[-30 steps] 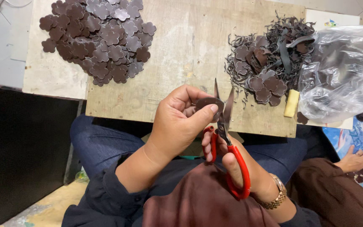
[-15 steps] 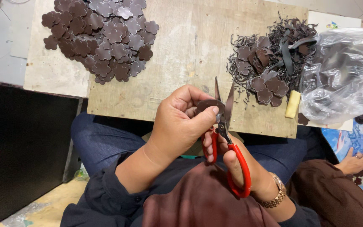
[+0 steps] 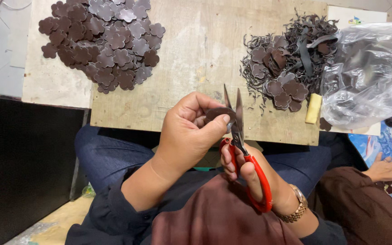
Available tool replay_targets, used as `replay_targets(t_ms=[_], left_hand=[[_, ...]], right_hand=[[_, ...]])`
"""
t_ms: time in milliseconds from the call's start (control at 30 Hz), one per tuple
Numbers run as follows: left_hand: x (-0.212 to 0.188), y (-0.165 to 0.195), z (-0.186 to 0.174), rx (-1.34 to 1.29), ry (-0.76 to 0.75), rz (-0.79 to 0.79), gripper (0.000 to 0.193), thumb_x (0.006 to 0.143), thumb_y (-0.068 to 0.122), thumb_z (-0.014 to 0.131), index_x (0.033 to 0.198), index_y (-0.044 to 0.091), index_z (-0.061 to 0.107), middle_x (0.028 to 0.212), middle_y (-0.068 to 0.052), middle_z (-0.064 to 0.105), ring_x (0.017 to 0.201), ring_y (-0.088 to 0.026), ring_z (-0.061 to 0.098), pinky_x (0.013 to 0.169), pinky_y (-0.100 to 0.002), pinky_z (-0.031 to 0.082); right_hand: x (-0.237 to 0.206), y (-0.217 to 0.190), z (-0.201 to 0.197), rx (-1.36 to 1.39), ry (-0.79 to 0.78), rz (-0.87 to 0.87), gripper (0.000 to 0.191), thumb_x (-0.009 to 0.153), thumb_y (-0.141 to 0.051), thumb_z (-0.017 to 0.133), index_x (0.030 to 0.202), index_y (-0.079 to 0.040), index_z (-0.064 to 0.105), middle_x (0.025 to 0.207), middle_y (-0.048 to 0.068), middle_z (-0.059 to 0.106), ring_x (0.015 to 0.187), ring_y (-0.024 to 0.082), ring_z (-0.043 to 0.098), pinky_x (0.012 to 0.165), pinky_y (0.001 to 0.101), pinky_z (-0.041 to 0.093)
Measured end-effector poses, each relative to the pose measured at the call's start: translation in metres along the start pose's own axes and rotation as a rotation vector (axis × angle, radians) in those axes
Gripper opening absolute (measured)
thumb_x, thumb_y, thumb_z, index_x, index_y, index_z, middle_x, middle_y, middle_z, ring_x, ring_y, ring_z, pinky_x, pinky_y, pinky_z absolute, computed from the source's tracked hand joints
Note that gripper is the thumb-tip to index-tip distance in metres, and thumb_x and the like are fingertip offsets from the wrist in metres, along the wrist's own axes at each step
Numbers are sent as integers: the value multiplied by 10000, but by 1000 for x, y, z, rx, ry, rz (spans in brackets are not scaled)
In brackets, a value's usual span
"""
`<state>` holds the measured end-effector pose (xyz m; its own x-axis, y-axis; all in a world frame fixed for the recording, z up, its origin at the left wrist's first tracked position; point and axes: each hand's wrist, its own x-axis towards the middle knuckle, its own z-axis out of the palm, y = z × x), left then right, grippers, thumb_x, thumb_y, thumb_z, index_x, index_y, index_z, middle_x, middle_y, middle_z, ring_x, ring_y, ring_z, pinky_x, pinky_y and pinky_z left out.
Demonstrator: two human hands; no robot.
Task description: The person trims the edges of dark brown flower-shaped leather pieces using red-handled scissors. They hold each piece in the left hand and carefully cut along the perimeter, then place the finished piece into a growing pile on the left side of the table.
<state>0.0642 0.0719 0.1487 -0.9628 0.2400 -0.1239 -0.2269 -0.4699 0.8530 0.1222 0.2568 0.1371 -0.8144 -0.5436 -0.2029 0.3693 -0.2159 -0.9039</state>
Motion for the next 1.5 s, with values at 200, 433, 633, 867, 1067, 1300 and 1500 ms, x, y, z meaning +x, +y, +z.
replay_targets(t_ms=[200,433,633,867,1067,1300,1500], left_hand=[[1,-1,-6,-3,-9,-6,159,945,-19,691,1081,-19,608,997,-77,707,887,-79,681,786,-239,593],[-1,2,-14,-9,-21,11,159,952,-16,692,1089,-18,612,998,-77,709,881,-77,675,786,-237,581],[0,3,-18,-63,-34,33,190,956,-15,688,1127,-13,606,1027,-67,707,918,-88,675,840,-251,581],[3,0,-11,-168,-66,-17,291,914,-3,724,1160,26,571,1038,-32,685,949,-76,663,854,-249,569],[-1,-5,5,-19,-64,-30,151,1027,94,653,1140,-3,679,920,-10,686,762,-51,606,671,-223,516],[-3,2,15,89,-110,-100,98,1018,71,609,1050,-3,665,815,-20,692,677,-66,620,622,-234,533],[-3,7,20,213,-111,-45,84,998,37,619,1022,-12,683,889,-19,715,773,-54,638,709,-242,558]], right_hand=[[1,2,-1,-11,21,37,798,850,-809,607,1018,-40,478,810,-3,422,705,98,362,623,254,365],[4,2,1,-117,32,53,774,877,-813,548,1000,-51,487,788,-18,418,693,92,363,611,252,363],[5,6,3,-107,37,68,710,919,-774,525,967,-67,475,780,-24,405,672,86,355,591,243,352],[5,8,8,40,90,63,663,932,-720,563,994,-66,471,798,-16,397,675,84,334,576,244,320],[2,12,0,18,113,-17,701,924,-755,560,1012,-65,480,813,-16,429,713,87,391,612,238,363],[-6,10,-7,76,25,-69,739,901,-753,604,1083,-45,496,854,6,461,746,115,431,680,272,409],[-12,2,-8,94,1,-67,757,885,-762,620,1089,-48,470,842,-9,420,737,97,400,650,248,371]])
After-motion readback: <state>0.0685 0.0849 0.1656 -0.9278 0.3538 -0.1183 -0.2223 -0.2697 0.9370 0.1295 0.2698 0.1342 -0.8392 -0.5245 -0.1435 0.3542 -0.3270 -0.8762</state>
